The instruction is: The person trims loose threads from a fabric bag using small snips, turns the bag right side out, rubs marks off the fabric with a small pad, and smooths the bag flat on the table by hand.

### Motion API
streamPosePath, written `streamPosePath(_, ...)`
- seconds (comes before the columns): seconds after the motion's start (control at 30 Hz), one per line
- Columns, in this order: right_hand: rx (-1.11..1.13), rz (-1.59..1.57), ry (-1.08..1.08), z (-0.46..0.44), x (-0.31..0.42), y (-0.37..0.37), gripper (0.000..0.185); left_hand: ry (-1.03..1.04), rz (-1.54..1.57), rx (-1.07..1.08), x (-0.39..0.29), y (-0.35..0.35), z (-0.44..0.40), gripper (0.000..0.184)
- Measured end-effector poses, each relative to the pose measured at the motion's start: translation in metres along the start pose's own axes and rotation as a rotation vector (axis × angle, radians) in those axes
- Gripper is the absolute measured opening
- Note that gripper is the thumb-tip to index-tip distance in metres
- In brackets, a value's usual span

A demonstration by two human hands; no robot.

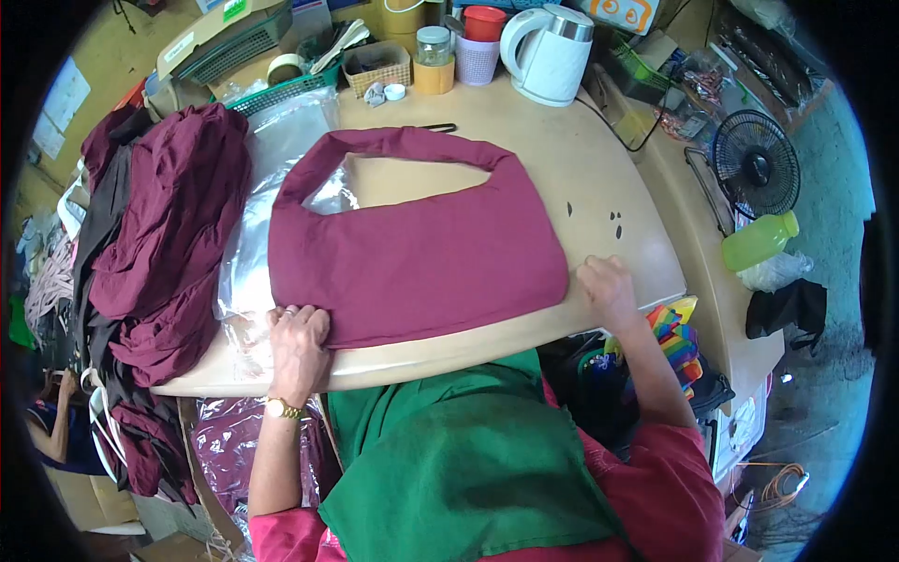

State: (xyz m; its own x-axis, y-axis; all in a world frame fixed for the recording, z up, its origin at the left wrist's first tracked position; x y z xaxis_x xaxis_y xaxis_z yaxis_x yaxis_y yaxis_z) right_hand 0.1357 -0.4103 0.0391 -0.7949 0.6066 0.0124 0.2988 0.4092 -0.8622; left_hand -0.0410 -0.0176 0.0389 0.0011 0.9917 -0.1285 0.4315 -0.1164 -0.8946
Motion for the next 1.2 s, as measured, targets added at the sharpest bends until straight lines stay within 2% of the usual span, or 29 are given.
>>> streamPosePath(0.07,0.036,0.046,0.076,0.001,-0.009,-0.003,0.018,-0.024,-0.01,0.027,0.007,-0.007,0.001,0.021)
streamPosePath(0.1,-0.065,0.052,0.175,-0.012,-0.007,-0.024,0.015,-0.079,-0.028,0.219,-0.001,-0.024,-0.004,0.03)
streamPosePath(0.17,-0.212,-0.005,0.289,-0.036,0.016,-0.055,0.012,-0.127,0.044,0.343,-0.028,-0.051,-0.013,0.064)
streamPosePath(0.2,-0.264,-0.067,0.307,-0.048,0.04,-0.059,0.013,-0.074,0.046,0.226,-0.044,-0.055,-0.02,0.077)
streamPosePath(0.23,-0.258,-0.156,0.256,-0.06,0.067,-0.052,0.022,-0.019,0.047,0.108,-0.061,-0.06,-0.027,0.09)
streamPosePath(0.27,-0.256,-0.243,0.201,-0.072,0.093,-0.044,0.032,-0.082,0.033,0.129,-0.071,-0.05,-0.032,0.09)
streamPosePath(0.33,-0.073,-0.2,0.147,-0.087,0.129,-0.008,0.056,-0.13,-0.079,0.081,-0.077,-0.021,-0.037,0.087)
streamPosePath(0.37,-0.085,-0.201,0.143,-0.087,0.126,0.006,0.056,-0.176,-0.115,0.082,-0.071,-0.004,-0.034,0.083)
streamPosePath(0.47,0.075,-0.065,0.24,-0.085,0.1,0.058,0.072,-0.249,-0.154,0.063,-0.046,0.029,-0.023,0.086)
streamPosePath(0.63,0.204,-0.027,0.274,-0.083,0.092,0.063,0.074,-0.266,-0.096,0.089,-0.04,0.031,-0.022,0.071)
streamPosePath(0.87,0.327,-0.048,0.274,-0.069,0.093,0.053,0.077,-0.242,-0.048,0.195,-0.04,0.019,0.0,0.068)
streamPosePath(0.93,0.448,-0.046,0.275,-0.053,0.098,0.042,0.079,-0.221,-0.049,0.204,-0.046,0.01,0.012,0.069)
streamPosePath(1.0,0.48,-0.023,0.263,-0.047,0.099,0.031,0.081,-0.226,0.034,0.271,-0.048,0.004,0.019,0.069)
streamPosePath(1.07,0.609,-0.117,0.243,-0.052,0.093,0.022,0.08,-0.175,-0.025,0.328,-0.038,-0.006,0.006,0.07)
streamPosePath(1.1,0.699,-0.159,0.186,-0.071,0.083,0.017,0.077,-0.322,0.395,0.322,-0.023,-0.006,-0.005,0.07)
streamPosePath(1.13,0.57,-0.442,0.304,-0.094,0.077,0.018,0.076,-0.462,0.815,0.303,-0.013,-0.007,-0.019,0.071)
streamPosePath(1.17,0.427,-0.719,0.417,-0.117,0.072,0.022,0.074,-0.54,1.058,0.147,-0.014,-0.017,-0.045,0.072)
streamPosePath(1.2,0.382,-0.986,0.541,-0.142,0.072,0.035,0.078,-0.614,1.297,-0.017,-0.018,-0.025,-0.07,0.073)
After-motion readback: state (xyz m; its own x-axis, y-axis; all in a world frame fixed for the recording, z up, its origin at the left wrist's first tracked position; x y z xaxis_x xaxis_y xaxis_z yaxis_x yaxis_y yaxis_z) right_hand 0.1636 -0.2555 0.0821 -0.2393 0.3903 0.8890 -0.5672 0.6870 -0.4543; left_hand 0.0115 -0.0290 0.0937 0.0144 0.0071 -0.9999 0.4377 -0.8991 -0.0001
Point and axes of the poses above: each hand's wrist, its own z-axis away from the middle knuckle, its own y-axis out of the palm, x = y × z, the point moved 6 cm from there along -z, towards the middle knuckle, and after that the axes turned 9 degrees about -x, right-handed, at the moved point
